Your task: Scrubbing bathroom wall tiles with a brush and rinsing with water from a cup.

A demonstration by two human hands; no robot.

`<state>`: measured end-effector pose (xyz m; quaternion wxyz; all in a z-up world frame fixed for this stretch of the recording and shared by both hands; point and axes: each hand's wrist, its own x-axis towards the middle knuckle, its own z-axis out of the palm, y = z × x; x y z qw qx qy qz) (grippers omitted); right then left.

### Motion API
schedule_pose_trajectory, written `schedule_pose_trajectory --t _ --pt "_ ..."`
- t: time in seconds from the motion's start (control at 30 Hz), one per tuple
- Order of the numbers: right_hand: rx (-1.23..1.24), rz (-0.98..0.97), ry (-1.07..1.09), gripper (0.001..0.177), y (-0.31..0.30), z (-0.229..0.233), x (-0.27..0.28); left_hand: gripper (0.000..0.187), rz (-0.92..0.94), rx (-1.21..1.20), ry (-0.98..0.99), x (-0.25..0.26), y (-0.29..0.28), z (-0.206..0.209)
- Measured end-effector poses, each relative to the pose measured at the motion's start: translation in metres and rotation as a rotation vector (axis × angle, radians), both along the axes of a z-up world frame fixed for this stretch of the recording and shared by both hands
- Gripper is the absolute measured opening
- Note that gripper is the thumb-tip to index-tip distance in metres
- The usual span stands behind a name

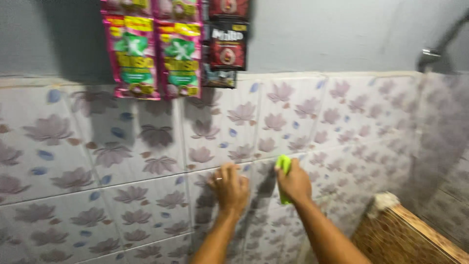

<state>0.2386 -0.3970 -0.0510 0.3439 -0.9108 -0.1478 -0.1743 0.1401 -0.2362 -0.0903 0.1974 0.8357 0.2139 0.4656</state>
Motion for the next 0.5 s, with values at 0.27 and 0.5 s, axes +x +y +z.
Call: schedule_pose_trajectory --t 0.27,0.5 --pt "0.626 -0.142 0.328 0.044 -0.138 0.025 0.018 0.051 -0.912 -0.683 0.167 0.086 -0.200 0.019" --pt "0.779 -0.131 0.053 0.038 -0.289 -0.018 0.046 0.062 -1.150 -0.463 0.046 0.144 -0.351 -0.051"
